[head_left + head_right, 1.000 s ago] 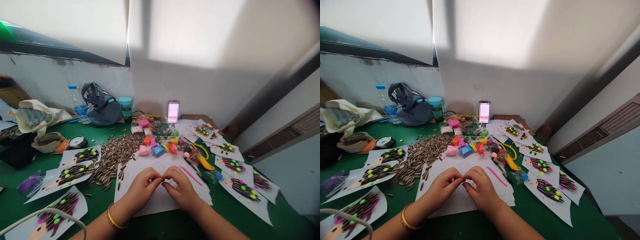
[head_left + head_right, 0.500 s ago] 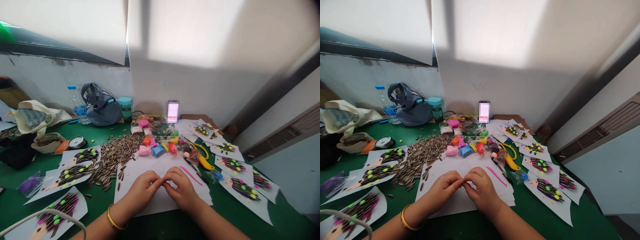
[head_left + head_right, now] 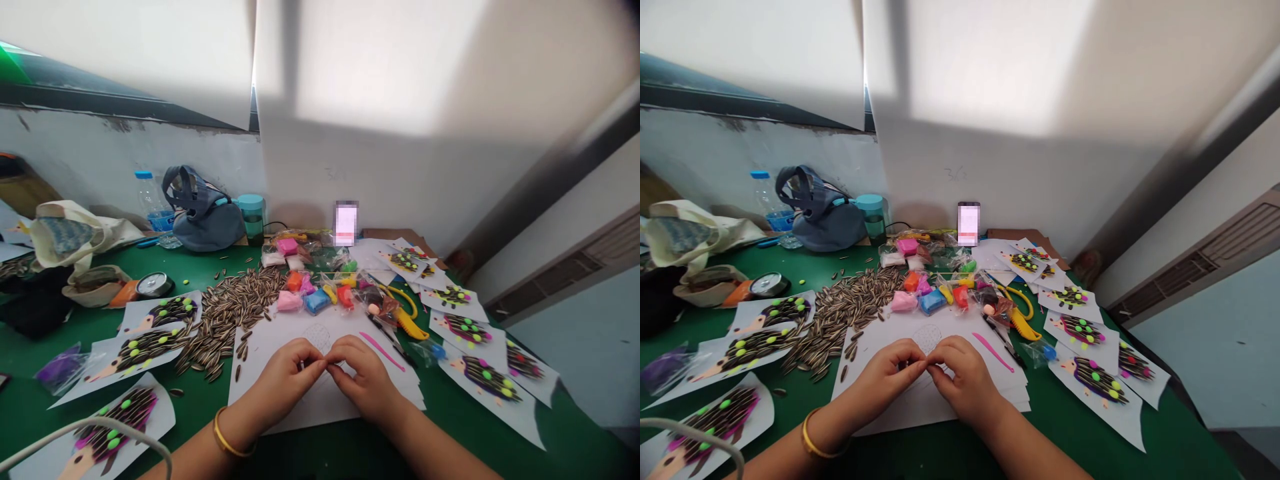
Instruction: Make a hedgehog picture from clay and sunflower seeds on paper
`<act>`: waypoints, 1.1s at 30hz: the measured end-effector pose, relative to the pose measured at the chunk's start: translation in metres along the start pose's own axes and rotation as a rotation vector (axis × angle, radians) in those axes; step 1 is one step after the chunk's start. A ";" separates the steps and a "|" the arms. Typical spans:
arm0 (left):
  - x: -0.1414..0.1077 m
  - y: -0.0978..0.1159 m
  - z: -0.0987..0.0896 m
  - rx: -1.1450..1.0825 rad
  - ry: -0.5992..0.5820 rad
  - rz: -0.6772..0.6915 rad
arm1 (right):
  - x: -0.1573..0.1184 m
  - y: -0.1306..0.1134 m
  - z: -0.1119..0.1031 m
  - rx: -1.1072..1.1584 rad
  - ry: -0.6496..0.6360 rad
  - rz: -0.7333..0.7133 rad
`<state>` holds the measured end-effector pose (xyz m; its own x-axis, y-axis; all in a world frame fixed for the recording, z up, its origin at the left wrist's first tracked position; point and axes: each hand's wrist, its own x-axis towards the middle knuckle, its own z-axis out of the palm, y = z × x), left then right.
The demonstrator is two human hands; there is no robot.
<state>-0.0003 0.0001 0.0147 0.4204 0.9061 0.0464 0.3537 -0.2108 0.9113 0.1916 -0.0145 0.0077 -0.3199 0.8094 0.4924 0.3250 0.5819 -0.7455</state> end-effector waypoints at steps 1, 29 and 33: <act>0.000 0.000 0.000 0.003 0.007 -0.002 | 0.000 0.000 0.000 -0.002 0.002 -0.002; -0.003 0.000 -0.003 0.087 0.069 0.169 | -0.001 0.001 0.001 0.077 0.052 0.185; -0.002 -0.002 -0.004 0.069 0.062 0.151 | -0.001 0.001 0.000 0.088 0.049 0.156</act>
<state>-0.0050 0.0005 0.0144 0.4216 0.8826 0.2078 0.3477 -0.3691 0.8619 0.1918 -0.0145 0.0067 -0.2278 0.8933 0.3875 0.2875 0.4419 -0.8497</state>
